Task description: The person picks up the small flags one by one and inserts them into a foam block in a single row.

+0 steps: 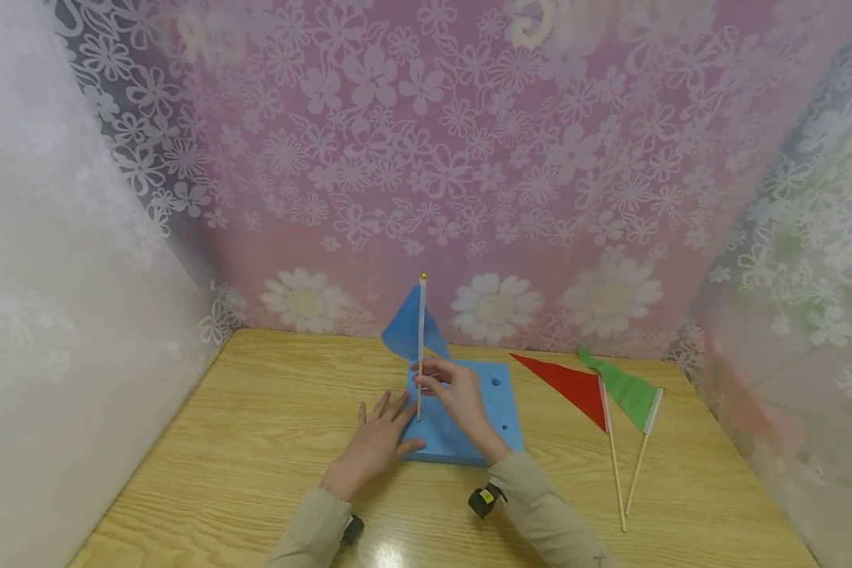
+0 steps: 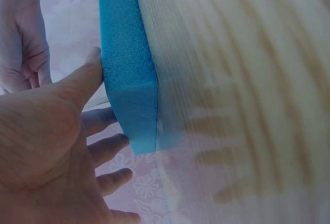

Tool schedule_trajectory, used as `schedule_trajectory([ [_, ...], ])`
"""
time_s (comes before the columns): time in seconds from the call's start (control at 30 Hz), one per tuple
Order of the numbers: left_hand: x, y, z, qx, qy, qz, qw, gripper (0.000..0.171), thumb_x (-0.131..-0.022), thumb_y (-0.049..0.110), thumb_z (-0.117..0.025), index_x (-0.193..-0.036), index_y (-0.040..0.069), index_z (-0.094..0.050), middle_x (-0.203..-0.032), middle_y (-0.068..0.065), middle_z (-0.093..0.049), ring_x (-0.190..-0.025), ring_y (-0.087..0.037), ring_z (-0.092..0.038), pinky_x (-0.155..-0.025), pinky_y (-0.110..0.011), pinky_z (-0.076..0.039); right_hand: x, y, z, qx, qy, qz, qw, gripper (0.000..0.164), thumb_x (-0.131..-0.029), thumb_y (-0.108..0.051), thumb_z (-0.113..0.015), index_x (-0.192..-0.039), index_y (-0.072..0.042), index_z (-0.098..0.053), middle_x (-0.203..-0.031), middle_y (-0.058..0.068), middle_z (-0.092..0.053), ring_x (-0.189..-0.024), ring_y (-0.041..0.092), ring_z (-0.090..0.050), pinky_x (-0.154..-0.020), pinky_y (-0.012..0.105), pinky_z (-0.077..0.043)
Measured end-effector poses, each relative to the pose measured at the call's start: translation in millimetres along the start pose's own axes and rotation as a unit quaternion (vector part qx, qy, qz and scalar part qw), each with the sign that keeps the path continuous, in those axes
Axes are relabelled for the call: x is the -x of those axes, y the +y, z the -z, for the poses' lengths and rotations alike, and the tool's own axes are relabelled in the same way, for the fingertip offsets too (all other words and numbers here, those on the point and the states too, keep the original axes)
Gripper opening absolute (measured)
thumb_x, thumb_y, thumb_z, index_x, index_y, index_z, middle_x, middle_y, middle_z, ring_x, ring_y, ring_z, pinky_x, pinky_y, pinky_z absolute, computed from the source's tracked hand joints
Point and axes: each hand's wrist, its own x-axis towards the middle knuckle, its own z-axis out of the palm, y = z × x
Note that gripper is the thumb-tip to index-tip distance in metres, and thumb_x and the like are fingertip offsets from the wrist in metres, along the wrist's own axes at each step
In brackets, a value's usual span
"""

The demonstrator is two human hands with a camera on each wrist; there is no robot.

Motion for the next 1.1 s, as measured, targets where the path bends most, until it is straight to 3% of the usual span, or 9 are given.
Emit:
schedule_trajectory([
  [0.13, -0.3, -0.3, 0.1, -0.004, -0.002, 0.0, 1.0, 0.067, -0.099, 0.045, -0.062, -0.153, 0.008, -0.047, -0.162, -0.017, -0.035, -0.149, -0.048, -0.024, -0.108, -0.08, -0.019, -3.0, 0.2, -1.5, 0.003, -0.008, -0.008, 1.0, 0.019, -0.094, -0.01, -0.072, -0.111, -0.004, -0.076, -0.097, 0.009, -0.076, -0.087, 0.024, -0.076, -0.072, 0.03, -0.062],
  [0.4, 0.2, -0.4, 0.2, -0.003, -0.002, 0.001, 1.0, 0.067, -0.098, 0.045, -0.063, -0.151, 0.007, -0.049, -0.161, -0.018, -0.035, -0.149, -0.049, -0.024, -0.108, -0.08, -0.02, -7.7, 1.7, -4.0, 0.032, -0.02, -0.019, 0.999, 0.019, -0.094, -0.01, -0.072, -0.112, -0.004, -0.076, -0.096, 0.013, -0.076, -0.084, 0.022, -0.076, -0.069, 0.025, -0.061],
  [0.7, -1.8, -1.4, 0.0, -0.002, -0.008, -0.001, 1.0, 0.067, -0.098, 0.046, -0.062, -0.152, 0.008, -0.048, -0.161, -0.017, -0.035, -0.149, -0.049, -0.024, -0.108, -0.08, -0.02, -5.3, 5.8, -2.8, -0.013, -0.007, -0.034, 0.999, 0.022, -0.092, -0.009, -0.074, -0.114, -0.006, -0.077, -0.1, 0.01, -0.077, -0.088, 0.021, -0.076, -0.072, 0.027, -0.061],
  [1.1, -2.8, -2.0, 0.2, -0.009, -0.011, 0.006, 0.9999, 0.069, -0.098, 0.048, -0.061, -0.154, 0.011, -0.046, -0.162, -0.016, -0.035, -0.15, -0.047, -0.024, -0.109, -0.079, -0.02, -0.1, 7.8, 0.1, -0.016, 0.015, -0.037, 0.999, 0.025, -0.089, -0.004, -0.076, -0.114, -0.005, -0.078, -0.103, 0.011, -0.077, -0.087, 0.023, -0.076, -0.073, 0.029, -0.062],
])
